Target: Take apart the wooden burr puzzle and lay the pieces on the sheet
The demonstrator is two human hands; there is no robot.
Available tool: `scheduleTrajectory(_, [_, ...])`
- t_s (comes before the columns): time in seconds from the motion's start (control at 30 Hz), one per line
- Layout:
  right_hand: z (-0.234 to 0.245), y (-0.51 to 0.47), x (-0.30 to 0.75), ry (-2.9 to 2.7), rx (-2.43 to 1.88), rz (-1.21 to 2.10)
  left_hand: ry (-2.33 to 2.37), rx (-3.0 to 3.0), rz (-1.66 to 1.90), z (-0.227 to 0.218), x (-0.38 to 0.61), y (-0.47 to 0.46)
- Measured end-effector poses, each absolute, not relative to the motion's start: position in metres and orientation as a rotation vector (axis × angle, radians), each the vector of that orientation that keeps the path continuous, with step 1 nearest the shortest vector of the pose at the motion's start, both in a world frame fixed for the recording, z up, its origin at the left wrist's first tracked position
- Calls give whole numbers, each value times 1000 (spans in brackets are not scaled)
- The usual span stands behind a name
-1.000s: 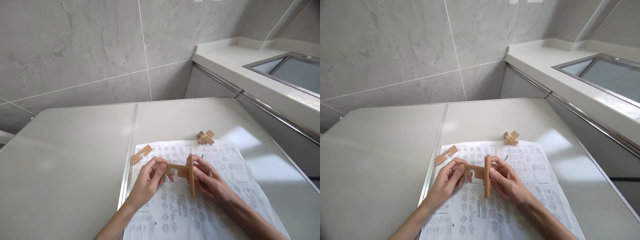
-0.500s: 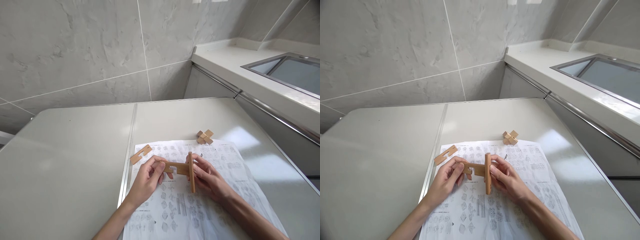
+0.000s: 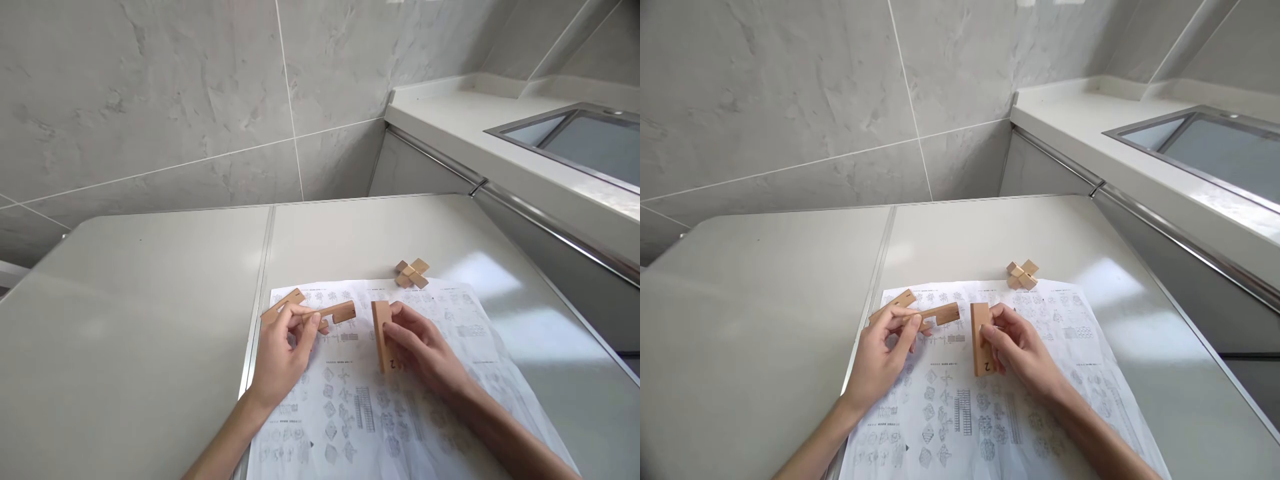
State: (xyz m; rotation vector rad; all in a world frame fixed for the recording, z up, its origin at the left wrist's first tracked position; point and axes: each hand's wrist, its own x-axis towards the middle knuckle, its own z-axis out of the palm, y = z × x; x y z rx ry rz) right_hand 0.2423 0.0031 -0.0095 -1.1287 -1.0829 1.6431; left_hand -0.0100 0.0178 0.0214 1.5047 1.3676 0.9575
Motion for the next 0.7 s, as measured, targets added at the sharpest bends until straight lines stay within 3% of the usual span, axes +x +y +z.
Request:
scheduleTrajectory(0.4, [-9,-4,230,-1569,-1407,1083,1585,1976,819,-2,-7,10])
scheduleTrajectory(0.7, [-18,-7,228,-1712,-1547,801,1355,2241,756,-10,-4,5])
